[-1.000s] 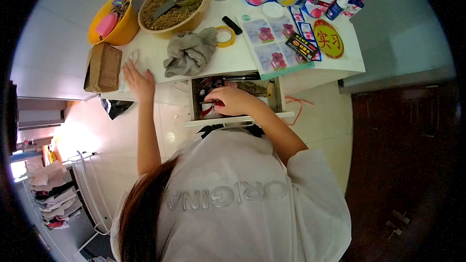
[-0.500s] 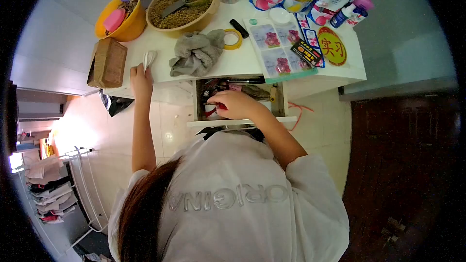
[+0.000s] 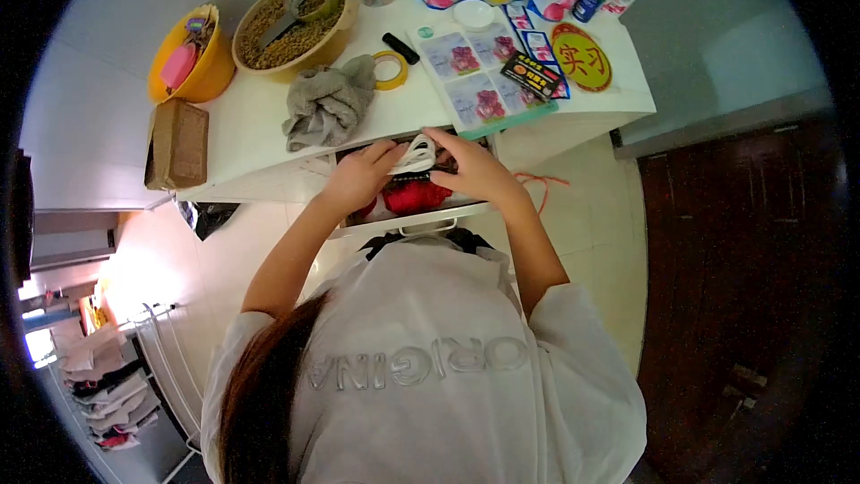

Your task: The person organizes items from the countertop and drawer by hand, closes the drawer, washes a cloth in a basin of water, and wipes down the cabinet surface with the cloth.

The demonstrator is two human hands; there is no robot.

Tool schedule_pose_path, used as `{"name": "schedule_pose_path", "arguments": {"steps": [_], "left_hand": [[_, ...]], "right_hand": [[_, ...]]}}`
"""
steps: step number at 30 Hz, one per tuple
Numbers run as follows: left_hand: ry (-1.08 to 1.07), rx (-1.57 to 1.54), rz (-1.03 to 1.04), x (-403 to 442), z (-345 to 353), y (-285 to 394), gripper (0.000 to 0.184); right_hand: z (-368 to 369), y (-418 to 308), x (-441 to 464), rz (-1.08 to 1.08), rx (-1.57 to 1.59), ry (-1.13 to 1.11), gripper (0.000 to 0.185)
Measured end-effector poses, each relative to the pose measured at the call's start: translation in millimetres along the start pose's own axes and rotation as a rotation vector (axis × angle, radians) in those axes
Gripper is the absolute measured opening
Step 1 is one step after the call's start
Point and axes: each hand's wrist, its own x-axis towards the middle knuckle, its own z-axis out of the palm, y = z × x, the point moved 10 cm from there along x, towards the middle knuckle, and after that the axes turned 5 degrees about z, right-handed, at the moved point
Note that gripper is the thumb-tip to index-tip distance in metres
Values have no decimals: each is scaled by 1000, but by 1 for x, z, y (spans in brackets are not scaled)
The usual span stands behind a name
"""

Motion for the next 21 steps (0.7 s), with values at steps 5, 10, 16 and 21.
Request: {"name": "schedule_pose_path", "arguments": {"steps": [5, 10, 16, 21], "left_hand": [[-264, 122, 101, 21, 79, -2, 50], [-179, -32, -5, 21, 69, -4, 51], [5, -65, -43, 31, 6, -2, 39], [189, 1, -61, 49, -24, -2, 31]], "right_hand": [[-11, 20, -16, 62, -308, 90, 44], [-5, 36, -30, 165, -601, 185, 33], [-20, 15, -26, 206, -487, 108, 23], [-51, -20, 3, 93, -307, 282, 16]]}}
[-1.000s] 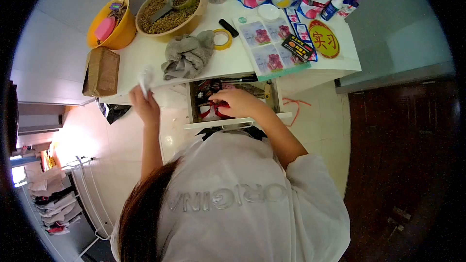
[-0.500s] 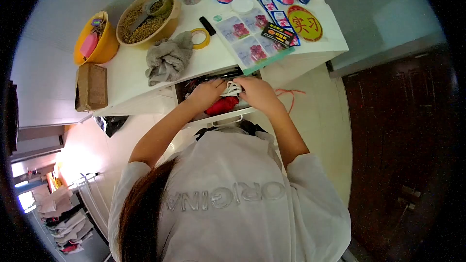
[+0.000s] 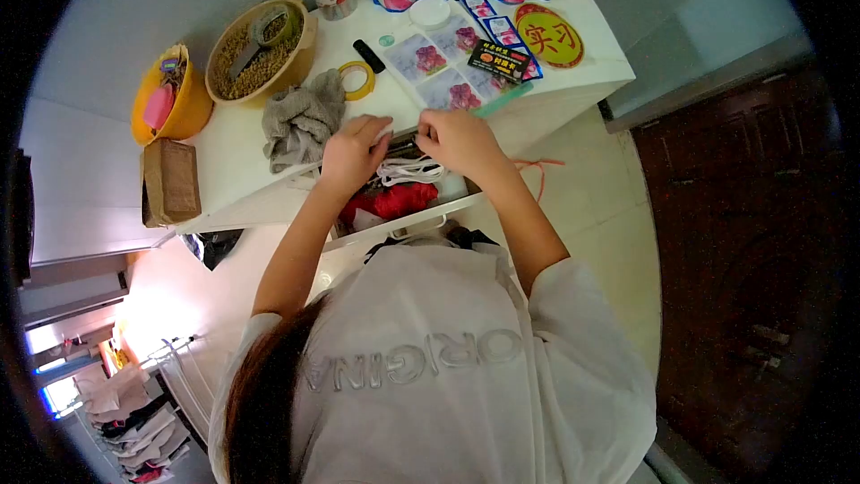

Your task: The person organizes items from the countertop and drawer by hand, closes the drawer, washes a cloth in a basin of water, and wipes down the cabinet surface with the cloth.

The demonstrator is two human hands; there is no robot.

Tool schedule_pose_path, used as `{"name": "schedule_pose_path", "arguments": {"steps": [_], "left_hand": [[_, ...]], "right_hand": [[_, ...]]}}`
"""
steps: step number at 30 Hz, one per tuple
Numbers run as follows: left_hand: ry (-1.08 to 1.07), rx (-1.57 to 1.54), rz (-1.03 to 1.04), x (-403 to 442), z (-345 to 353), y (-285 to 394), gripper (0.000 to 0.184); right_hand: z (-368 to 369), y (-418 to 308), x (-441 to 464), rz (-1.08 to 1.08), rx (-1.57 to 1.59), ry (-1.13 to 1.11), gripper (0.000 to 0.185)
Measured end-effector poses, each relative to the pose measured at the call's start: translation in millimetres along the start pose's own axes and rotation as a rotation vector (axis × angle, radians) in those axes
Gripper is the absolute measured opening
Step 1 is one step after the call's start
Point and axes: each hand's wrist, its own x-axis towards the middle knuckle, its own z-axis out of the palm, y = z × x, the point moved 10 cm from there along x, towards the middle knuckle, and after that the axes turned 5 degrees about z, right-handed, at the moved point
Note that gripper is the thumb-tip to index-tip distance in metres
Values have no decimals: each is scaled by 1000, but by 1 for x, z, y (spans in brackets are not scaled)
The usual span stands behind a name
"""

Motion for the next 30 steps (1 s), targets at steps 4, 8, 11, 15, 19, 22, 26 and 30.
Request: {"name": "schedule_pose_path", "arguments": {"steps": [4, 8, 11, 15, 19, 22, 26, 30], "left_hand": [[114, 281, -38, 16, -11, -12, 50], [59, 442, -137, 27, 12, -44, 65], [51, 519, -138, 39, 17, -46, 68], [63, 545, -163, 58, 18, -53, 69], [27, 540, -203, 77, 31, -72, 64], [-157, 563, -288, 75, 51, -89, 60], [-18, 611, -221, 73, 48, -87, 55], [25, 593, -217, 74, 40, -81, 49]], "right_hand": [[-12, 6, 10, -64, -96, 272, 30], [-5, -5, 25, -226, -161, 409, 50], [-4, -24, 45, -338, -199, 441, 55], [-16, -8, 65, -176, -424, 543, 57], [-36, 31, 57, 156, -570, 518, 64], [-52, 55, 49, 264, -606, 590, 67], [-65, 85, 53, 353, -617, 594, 69], [-64, 108, 61, 468, -587, 473, 68]]}}
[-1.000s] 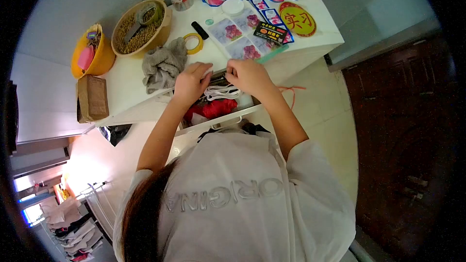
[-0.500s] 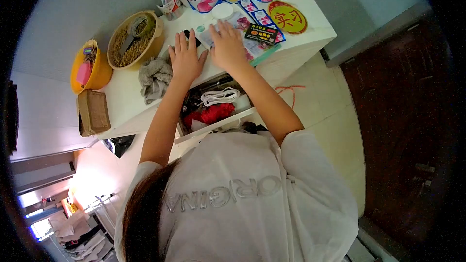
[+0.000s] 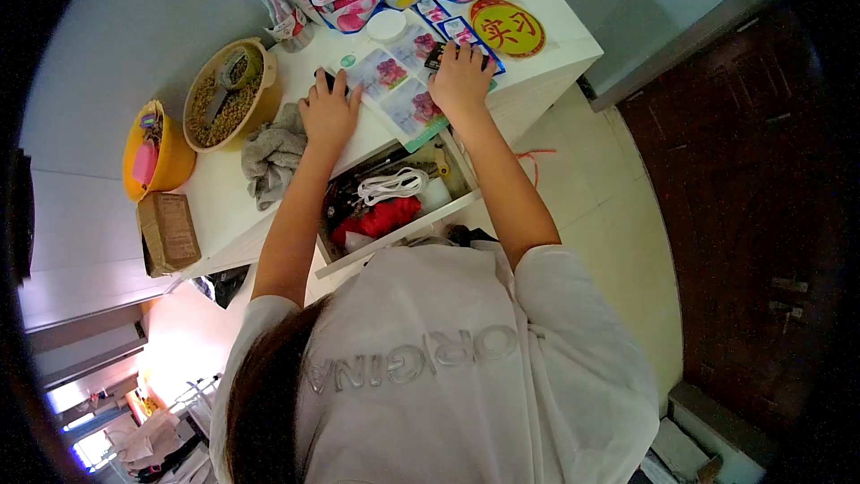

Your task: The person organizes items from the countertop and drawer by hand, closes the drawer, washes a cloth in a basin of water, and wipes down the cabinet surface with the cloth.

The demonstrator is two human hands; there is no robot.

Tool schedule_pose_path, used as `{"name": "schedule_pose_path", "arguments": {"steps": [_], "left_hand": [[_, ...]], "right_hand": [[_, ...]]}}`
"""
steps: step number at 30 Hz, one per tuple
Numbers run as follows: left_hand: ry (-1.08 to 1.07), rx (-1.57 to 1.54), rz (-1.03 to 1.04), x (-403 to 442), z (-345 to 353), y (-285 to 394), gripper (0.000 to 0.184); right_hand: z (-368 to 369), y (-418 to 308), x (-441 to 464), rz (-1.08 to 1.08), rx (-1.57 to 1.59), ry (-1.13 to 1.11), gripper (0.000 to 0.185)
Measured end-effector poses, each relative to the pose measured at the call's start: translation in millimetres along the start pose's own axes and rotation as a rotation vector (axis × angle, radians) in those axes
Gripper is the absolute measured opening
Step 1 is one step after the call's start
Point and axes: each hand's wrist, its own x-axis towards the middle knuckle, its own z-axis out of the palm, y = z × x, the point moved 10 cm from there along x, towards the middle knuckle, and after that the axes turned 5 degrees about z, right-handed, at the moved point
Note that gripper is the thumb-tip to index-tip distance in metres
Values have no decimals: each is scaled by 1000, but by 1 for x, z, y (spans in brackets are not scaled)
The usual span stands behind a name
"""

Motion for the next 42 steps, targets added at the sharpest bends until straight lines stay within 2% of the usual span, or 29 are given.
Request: {"name": "schedule_pose_path", "arguments": {"steps": [10, 13, 16, 20, 24, 28, 31, 33, 37, 42], "left_hand": [[187, -60, 23, -1, -20, -1, 37], [291, -168, 72, -2, -31, 5, 33], [392, -161, 191, -7, -43, 28, 28], [408, -228, 240, -8, -55, 50, 28], [295, -405, 317, -6, -42, 67, 35], [147, -386, 317, -10, -36, 63, 58], [72, -296, 314, -23, -48, 56, 76], [52, -307, 278, -30, -52, 46, 85], [59, -427, 161, -43, -52, 23, 88], [69, -477, 140, -39, -46, 23, 92]], "right_hand": [[3, 3, -2, -4, 25, -30, 66], [-9, -4, -7, -93, 9, 165, 63], [-3, -6, -6, -120, 56, 127, 63], [5, -6, -4, -116, 32, 106, 55], [3, -6, -3, -111, 19, 113, 49], [4, -5, -2, -119, 22, 142, 52], [-16, -9, -15, -144, 38, 257, 58], [-24, -19, -21, -195, 89, 225, 62], [-25, -31, -35, -266, 129, 159, 66], [-6, 3, -23, -70, 153, 91, 66]]}}
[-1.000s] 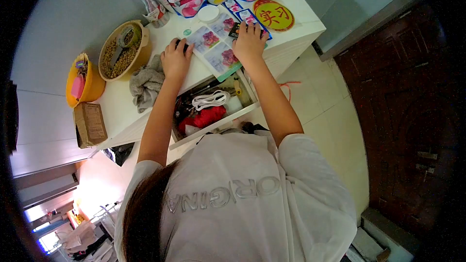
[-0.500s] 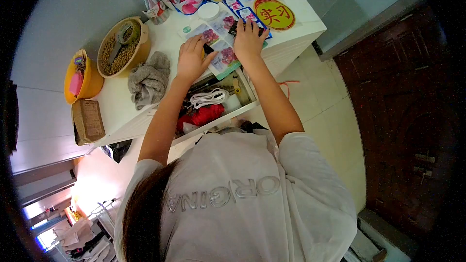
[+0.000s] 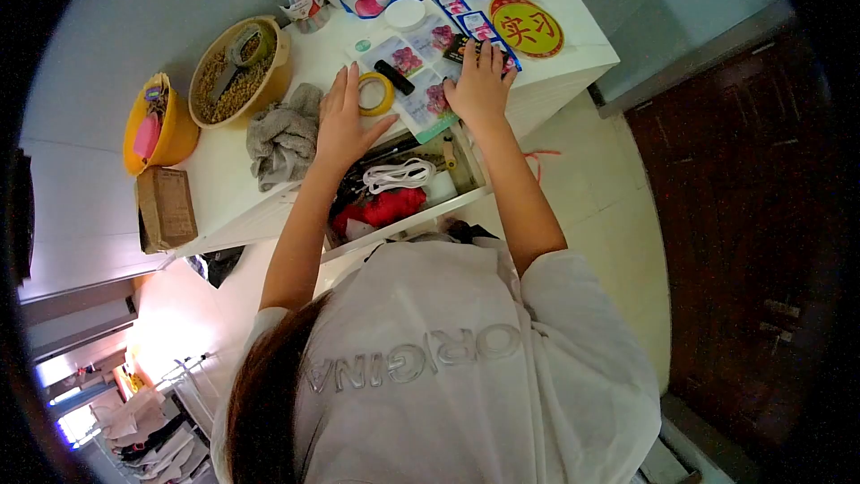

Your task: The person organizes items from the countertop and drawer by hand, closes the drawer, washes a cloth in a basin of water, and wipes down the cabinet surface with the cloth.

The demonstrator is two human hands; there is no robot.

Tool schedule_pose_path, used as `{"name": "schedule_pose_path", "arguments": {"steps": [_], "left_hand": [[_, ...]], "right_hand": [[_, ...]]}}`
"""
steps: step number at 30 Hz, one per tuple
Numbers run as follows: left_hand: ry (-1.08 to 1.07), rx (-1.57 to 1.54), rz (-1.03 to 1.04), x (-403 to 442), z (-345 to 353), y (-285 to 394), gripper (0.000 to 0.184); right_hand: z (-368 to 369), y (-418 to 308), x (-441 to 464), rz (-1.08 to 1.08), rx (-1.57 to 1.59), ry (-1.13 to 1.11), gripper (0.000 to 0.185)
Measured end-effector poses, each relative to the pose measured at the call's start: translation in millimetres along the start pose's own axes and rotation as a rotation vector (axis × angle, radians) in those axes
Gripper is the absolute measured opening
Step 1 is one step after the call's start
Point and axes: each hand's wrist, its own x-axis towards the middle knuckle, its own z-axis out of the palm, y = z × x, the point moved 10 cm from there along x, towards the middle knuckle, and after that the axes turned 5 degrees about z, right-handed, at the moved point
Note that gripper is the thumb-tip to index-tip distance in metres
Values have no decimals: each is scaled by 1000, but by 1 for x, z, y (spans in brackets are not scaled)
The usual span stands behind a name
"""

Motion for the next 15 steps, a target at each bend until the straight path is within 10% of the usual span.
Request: {"name": "schedule_pose_path", "arguments": {"steps": [15], "left_hand": [[-95, -342, 42, 34, 29, -3, 58]], "right_hand": [[-12, -46, -11, -323, 89, 167, 33]]}}
